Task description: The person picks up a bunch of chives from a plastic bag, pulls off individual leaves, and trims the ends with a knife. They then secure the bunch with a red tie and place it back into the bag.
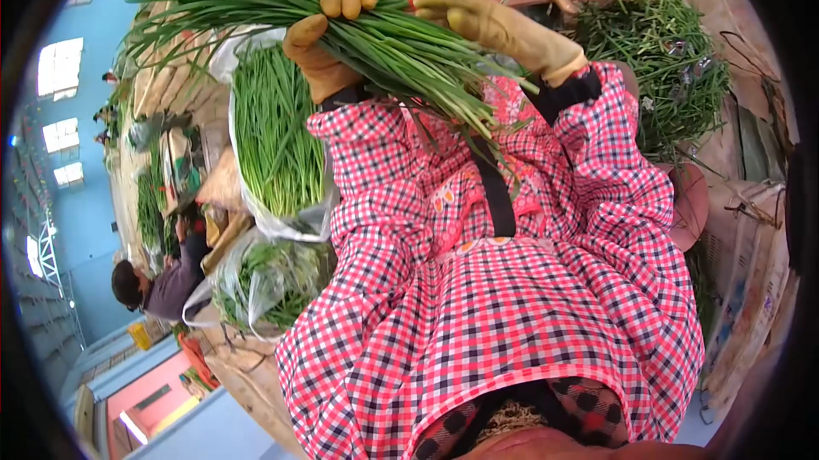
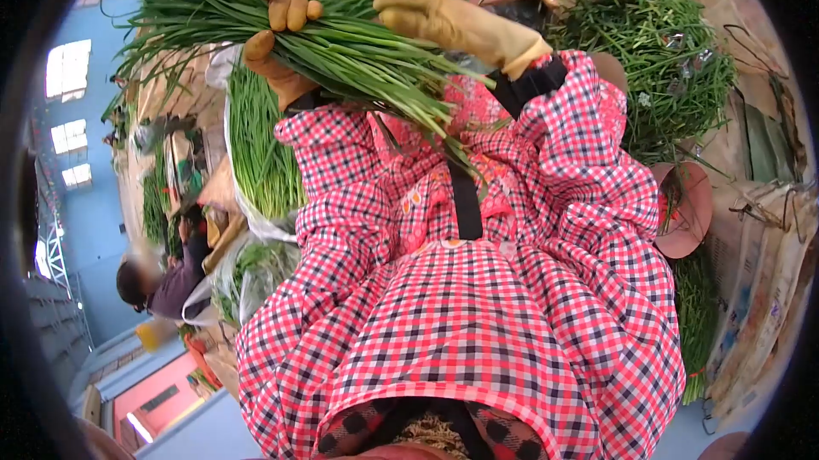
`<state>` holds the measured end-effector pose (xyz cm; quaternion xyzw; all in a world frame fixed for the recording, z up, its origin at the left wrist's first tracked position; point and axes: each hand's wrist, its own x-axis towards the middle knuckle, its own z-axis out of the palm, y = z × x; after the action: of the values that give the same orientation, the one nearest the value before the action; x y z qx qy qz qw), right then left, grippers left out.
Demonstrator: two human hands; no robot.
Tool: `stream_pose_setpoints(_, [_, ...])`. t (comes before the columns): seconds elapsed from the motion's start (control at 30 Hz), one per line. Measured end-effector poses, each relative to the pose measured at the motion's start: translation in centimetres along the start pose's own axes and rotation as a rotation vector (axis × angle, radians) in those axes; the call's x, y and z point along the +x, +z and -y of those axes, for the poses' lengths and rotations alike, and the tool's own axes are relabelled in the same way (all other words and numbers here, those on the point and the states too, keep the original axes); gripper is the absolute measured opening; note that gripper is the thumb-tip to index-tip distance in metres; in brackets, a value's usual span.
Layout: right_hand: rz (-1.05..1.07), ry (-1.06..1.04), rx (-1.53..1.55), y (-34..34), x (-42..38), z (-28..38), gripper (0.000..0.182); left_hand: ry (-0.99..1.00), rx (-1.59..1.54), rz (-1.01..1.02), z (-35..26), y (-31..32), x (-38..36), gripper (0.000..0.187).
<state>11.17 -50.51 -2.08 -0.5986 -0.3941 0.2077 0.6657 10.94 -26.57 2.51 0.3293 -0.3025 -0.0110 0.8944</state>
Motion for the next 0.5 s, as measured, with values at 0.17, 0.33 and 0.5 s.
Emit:
stream_pose_setpoints(0.17, [-0.079, 0.248, 0.028, 7.2, -2.9, -1.1, 0.109, -0.007, -0.109, 0.237, -0.5, -3.8, -1.9, 0.07])
stream_pose_setpoints(0.33, [-0.369, 0.045, -0.482, 12.1, -2.4, -3.9, 0.126, 0.086, -0.407, 0.431, 0.5, -5.8, -1.3, 0.072])
stream_pose_setpoints(0.5, [-0.222, 0.239, 0.186, 9.4, -0.7, -5.0, 0.095, 0.252, -0.447, 0.368, 1.4, -4.4, -0.1, 0.074])
